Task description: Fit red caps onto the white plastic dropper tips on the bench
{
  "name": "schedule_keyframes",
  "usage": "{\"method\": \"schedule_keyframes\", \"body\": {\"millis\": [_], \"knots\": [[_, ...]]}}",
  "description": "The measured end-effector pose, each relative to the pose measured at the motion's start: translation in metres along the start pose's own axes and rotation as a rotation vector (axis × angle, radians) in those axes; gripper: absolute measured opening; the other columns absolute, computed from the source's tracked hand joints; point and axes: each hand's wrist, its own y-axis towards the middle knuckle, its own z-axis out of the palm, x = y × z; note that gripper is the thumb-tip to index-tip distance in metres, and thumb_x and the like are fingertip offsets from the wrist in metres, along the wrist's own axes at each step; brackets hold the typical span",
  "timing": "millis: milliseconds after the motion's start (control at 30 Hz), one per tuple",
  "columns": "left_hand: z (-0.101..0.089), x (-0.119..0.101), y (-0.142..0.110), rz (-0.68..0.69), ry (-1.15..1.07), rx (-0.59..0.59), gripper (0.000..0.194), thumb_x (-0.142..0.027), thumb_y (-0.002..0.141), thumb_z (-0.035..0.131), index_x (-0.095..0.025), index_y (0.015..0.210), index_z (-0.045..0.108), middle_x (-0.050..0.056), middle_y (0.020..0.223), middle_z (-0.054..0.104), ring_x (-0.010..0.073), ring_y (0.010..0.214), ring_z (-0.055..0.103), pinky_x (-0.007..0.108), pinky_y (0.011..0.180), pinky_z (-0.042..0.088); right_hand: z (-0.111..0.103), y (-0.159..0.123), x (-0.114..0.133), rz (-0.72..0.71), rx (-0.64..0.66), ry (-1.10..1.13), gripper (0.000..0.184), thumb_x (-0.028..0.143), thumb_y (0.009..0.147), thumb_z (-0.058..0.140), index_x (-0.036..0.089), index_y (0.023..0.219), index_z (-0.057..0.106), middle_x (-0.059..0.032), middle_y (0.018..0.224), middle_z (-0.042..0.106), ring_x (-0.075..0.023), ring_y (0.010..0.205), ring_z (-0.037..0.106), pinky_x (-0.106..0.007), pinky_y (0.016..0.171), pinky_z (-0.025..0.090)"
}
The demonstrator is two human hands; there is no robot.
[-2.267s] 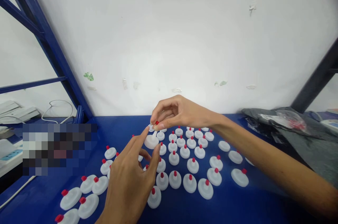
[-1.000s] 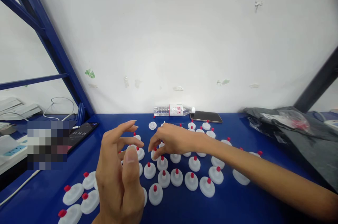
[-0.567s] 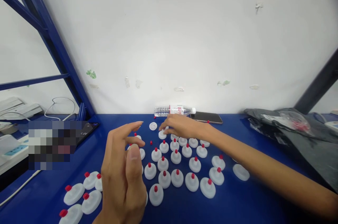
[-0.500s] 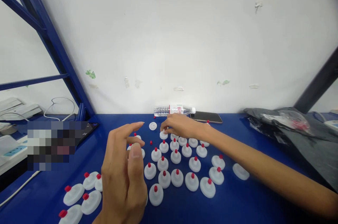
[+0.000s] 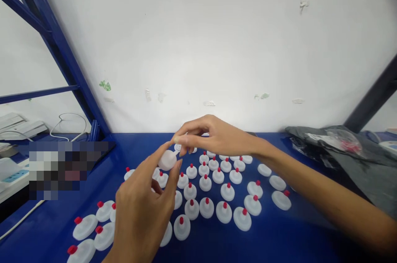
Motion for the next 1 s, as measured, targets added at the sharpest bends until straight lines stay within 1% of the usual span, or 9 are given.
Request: {"method": "schedule_keyframes", "body": {"millis": [100,200,300,400,467,633,767,867,1000], "knots": [[-0.014,-0.001,0.007,-0.038,-0.005,-0.038,0.037,-0.051,0.091,0.065,-0.035,0.124,0.068,-0.005,0.111,0.076,0.0097,0.05,0.06,0.029,0.058,0.052,0.006,0.01,-0.026,0.049,-0.1,-0.253,0.023,0.033,0.101,0.06,0.019,0.105,0.078,-0.0039,0.089,0.08,-0.0152,0.076,0.07,-0.027,0.067,0.048],[-0.028,0.006,0.015,-0.071,-0.003,-0.029,0.041,-0.053,0.09,0.063,-0.037,0.127,0.067,-0.004,0.118,0.074,0.0092,0.049,0.058,0.031,0.059,0.052,0.022,0.028,-0.058,0.125,0.019,-0.454,0.015,0.026,0.096,0.066,0.019,0.1,0.079,-0.004,0.092,0.08,-0.0156,0.079,0.07,-0.027,0.069,0.046],[-0.036,0.017,0.023,-0.107,0.037,-0.028,0.046,-0.055,0.087,0.065,-0.036,0.129,0.068,-0.003,0.102,0.077,0.0135,0.052,0.063,0.032,0.058,0.052,0.042,0.045,-0.079,0.18,0.191,-0.491,0.015,0.033,0.089,0.076,0.019,0.094,0.08,-0.0023,0.079,0.079,-0.016,0.071,0.069,-0.026,0.062,0.042],[-0.039,0.026,0.027,-0.133,0.047,-0.004,0.049,-0.057,0.083,0.069,-0.036,0.127,0.069,-0.005,0.081,0.076,0.0172,0.053,0.066,0.032,0.055,0.051,0.059,0.056,-0.088,0.225,0.199,-0.498,0.011,0.027,0.08,0.085,0.019,0.087,0.081,-0.0012,0.073,0.077,-0.0175,0.072,0.071,-0.025,0.058,0.04],[-0.039,0.029,0.029,-0.133,0.032,0.008,0.048,-0.056,0.083,0.07,-0.037,0.127,0.069,-0.006,0.077,0.076,0.0173,0.051,0.066,0.032,0.055,0.05,0.066,0.058,-0.09,0.265,0.188,-0.499,0.008,0.02,0.077,0.085,0.019,0.083,0.081,-0.0017,0.075,0.078,-0.0183,0.075,0.072,-0.024,0.058,0.04],[-0.037,0.032,0.028,-0.114,0.007,0.063,0.047,-0.052,0.087,0.067,-0.031,0.129,0.069,-0.007,0.071,0.074,0.0152,0.043,0.06,0.033,0.057,0.048,0.066,0.055,-0.091,0.31,0.175,-0.467,0.007,0.014,0.076,0.083,0.018,0.077,0.078,-0.0017,0.074,0.078,-0.0183,0.075,0.072,-0.024,0.062,0.044],[-0.035,0.032,0.027,-0.099,0.017,0.185,0.05,-0.053,0.09,0.063,-0.026,0.132,0.068,-0.004,0.071,0.074,0.0189,0.053,0.065,0.035,0.063,0.05,0.051,0.04,-0.077,0.295,0.096,-0.404,0.011,0.025,0.091,0.073,0.017,0.085,0.076,-0.0032,0.077,0.078,-0.016,0.071,0.072,-0.025,0.065,0.048],[-0.033,0.03,0.026,-0.102,0.041,0.243,0.05,-0.051,0.092,0.06,-0.025,0.133,0.067,-0.005,0.068,0.072,0.0207,0.058,0.066,0.036,0.066,0.05,0.036,0.025,-0.056,0.315,-0.025,-0.158,0.021,0.038,0.095,0.068,0.018,0.094,0.075,-0.0045,0.081,0.079,-0.017,0.077,0.075,-0.025,0.066,0.052],[-0.026,0.025,0.023,-0.073,0.011,0.274,0.051,-0.052,0.096,0.055,-0.022,0.135,0.066,-0.003,0.072,0.072,0.0191,0.056,0.064,0.036,0.068,0.05,0.026,0.01,-0.025,0.267,-0.166,0.225,0.03,0.042,0.082,0.082,0.02,0.101,0.076,-0.0055,0.091,0.08,-0.0201,0.089,0.075,-0.03,0.077,0.057]]}}
